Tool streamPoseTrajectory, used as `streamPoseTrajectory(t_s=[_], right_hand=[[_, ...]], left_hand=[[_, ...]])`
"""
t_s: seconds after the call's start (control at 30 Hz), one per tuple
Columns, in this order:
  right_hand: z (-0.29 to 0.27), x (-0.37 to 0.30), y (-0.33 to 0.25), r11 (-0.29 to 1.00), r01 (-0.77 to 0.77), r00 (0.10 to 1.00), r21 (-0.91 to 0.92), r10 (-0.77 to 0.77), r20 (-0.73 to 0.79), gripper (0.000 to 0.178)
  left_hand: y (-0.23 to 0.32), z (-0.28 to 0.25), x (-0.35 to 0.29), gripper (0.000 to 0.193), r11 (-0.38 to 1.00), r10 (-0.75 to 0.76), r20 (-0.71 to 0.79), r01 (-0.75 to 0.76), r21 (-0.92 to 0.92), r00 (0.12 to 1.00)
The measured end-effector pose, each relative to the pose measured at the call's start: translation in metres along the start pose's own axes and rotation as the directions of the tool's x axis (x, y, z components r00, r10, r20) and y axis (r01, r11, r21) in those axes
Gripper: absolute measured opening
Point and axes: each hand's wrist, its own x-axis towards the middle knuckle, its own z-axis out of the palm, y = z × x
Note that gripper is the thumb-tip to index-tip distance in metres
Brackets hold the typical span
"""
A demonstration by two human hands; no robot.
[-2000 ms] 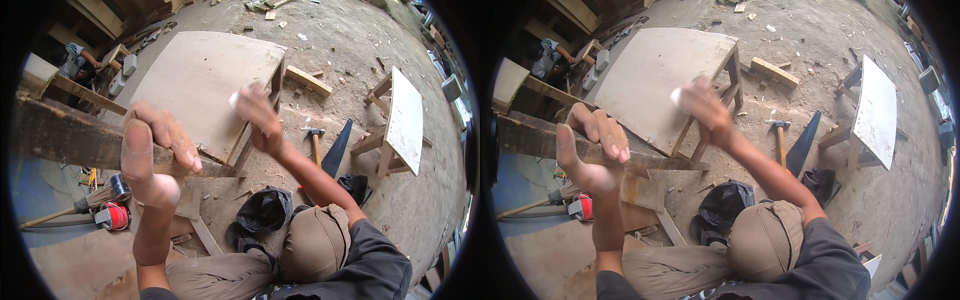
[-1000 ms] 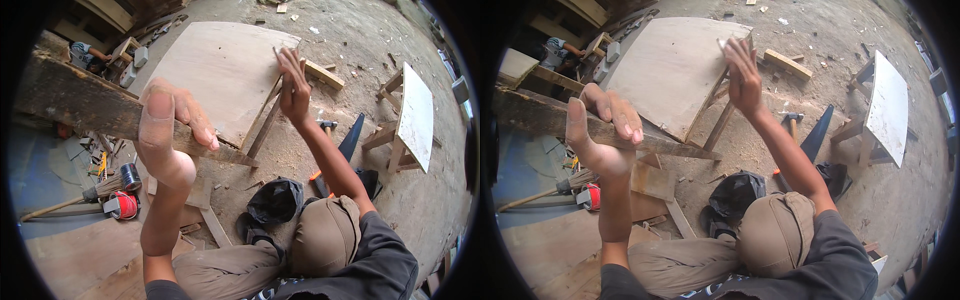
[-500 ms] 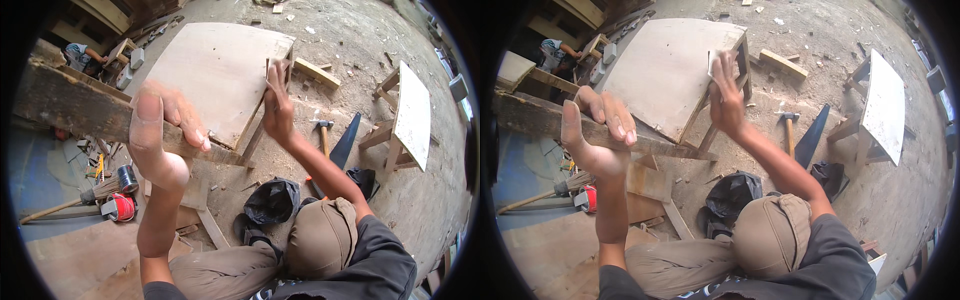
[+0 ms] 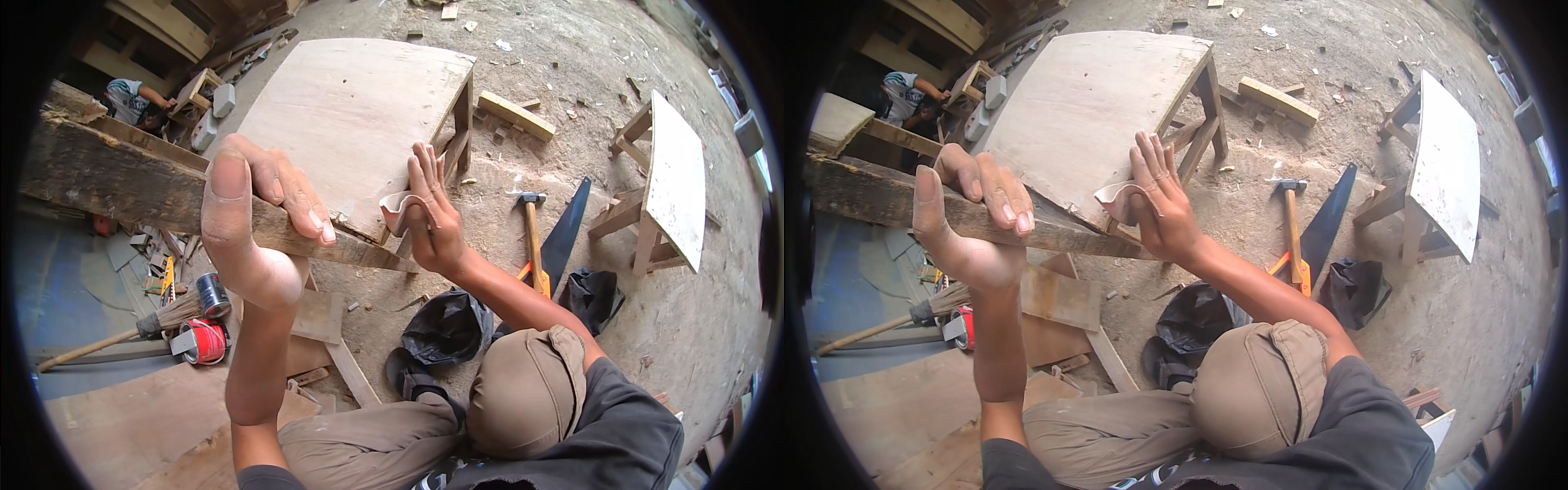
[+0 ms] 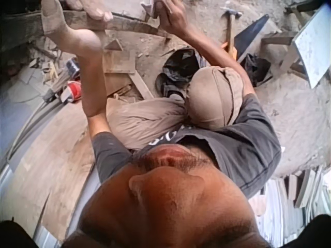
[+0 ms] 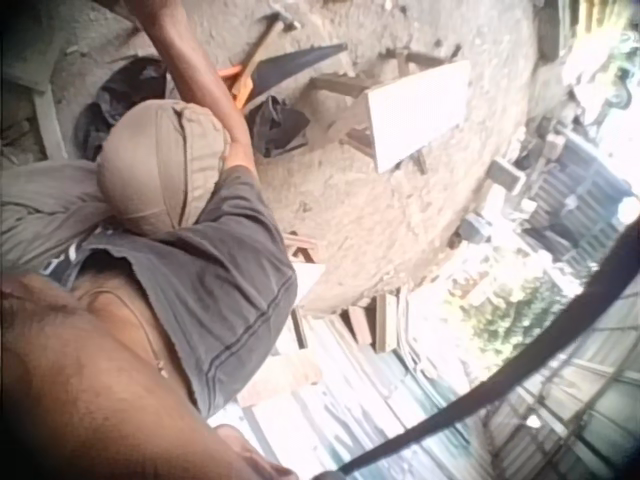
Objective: The person sands a wooden chair with sandpaper, smoothing the seat and backrest surfaces. The person holds the chair steady with one hand while sanding with the other, working across different sections of the chair.
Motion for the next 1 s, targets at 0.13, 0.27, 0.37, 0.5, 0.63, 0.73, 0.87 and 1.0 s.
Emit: streamPoseTrajectory(t_s=[0.13, 0.27, 0.37, 0.5, 0.63, 0.73, 0.87, 1.0], right_hand=[[-0.035, 0.023, 0.018, 0.885, -0.376, 0.862, 0.275, 0.443, -0.246, 0.044], [-0.059, 0.049, 0.042, 0.861, -0.406, 0.747, 0.307, 0.507, -0.431, 0.041], [-0.041, 0.052, 0.032, 0.851, -0.472, 0.806, 0.231, 0.523, -0.279, 0.045], [-0.008, 0.053, 0.000, 0.862, -0.419, 0.864, 0.284, 0.475, -0.169, 0.050], [0.017, 0.028, -0.035, 0.922, -0.311, 0.927, 0.230, 0.348, -0.143, 0.056], [0.025, 0.016, -0.043, 0.923, -0.290, 0.936, 0.251, 0.328, -0.124, 0.059], [-0.012, 0.074, -0.011, 0.758, -0.541, 0.829, 0.365, 0.555, 0.075, 0.053], [-0.007, 0.083, 0.021, 0.815, -0.452, 0.839, 0.362, 0.527, -0.138, 0.054]], left_hand=[[0.001, 0.000, 0.001, 0.044, 1.000, 0.017, -0.005, -0.017, 0.013, 1.000], [-0.002, 0.003, 0.001, 0.043, 0.999, 0.004, -0.004, -0.005, -0.033, 1.000], [-0.001, -0.001, 0.001, 0.044, 0.999, 0.029, 0.035, -0.028, -0.023, 0.999], [0.001, 0.005, 0.000, 0.044, 1.000, 0.021, 0.013, -0.021, 0.022, 1.000], [0.000, 0.006, 0.000, 0.044, 1.000, 0.008, 0.007, -0.008, -0.006, 1.000], [0.000, 0.005, 0.000, 0.045, 0.999, 0.012, -0.031, -0.013, -0.038, 0.999], [0.004, 0.005, -0.004, 0.044, 1.000, 0.011, -0.040, -0.010, 0.026, 0.999], [0.003, 0.010, 0.003, 0.045, 1.000, 0.013, -0.031, -0.013, -0.006, 0.999]])
